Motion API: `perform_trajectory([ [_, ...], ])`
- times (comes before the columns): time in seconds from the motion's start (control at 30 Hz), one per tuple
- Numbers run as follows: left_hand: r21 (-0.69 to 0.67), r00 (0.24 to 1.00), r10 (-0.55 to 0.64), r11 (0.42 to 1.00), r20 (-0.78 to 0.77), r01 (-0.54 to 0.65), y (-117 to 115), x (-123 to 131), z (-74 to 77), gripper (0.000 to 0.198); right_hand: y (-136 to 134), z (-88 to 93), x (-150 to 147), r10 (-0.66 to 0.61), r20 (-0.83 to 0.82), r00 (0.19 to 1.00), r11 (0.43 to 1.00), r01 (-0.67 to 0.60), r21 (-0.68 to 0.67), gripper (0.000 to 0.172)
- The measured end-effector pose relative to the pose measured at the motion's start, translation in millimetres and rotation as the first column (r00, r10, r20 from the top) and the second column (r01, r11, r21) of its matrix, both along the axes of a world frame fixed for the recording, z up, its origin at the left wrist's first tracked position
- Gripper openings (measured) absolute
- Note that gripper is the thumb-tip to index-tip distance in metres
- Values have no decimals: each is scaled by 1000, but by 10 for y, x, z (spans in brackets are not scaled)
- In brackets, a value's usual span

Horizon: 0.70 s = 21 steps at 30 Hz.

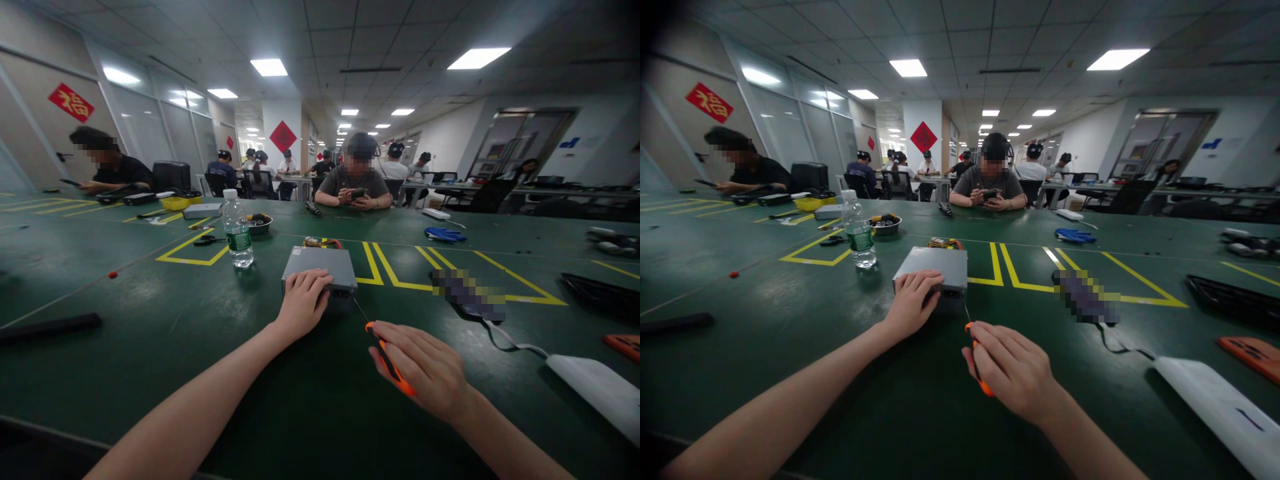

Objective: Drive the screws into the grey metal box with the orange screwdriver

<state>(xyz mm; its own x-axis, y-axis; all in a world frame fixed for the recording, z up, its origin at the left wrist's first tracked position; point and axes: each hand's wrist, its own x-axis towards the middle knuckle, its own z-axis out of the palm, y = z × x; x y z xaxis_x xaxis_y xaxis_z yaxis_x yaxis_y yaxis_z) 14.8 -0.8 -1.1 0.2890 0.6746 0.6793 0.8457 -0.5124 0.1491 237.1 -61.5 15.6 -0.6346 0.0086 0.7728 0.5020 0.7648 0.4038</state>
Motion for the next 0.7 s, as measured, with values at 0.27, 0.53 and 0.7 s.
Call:
perform_trajectory([
  [0.27,4,1000,8,1000,-18,-8,3,1,3,27,5,-10,-19,-2,7,1000,1000,2,-3,17],
  [0.53,3,1000,3,1000,-13,-3,2,2,1,26,10,13,-38,-6,-18,1000,1000,6,-28,16],
  [0.7,-3,1000,-1,1000,-16,1,-3,1,14,26,4,29,-45,-4,-38,999,999,2,-45,16],
])
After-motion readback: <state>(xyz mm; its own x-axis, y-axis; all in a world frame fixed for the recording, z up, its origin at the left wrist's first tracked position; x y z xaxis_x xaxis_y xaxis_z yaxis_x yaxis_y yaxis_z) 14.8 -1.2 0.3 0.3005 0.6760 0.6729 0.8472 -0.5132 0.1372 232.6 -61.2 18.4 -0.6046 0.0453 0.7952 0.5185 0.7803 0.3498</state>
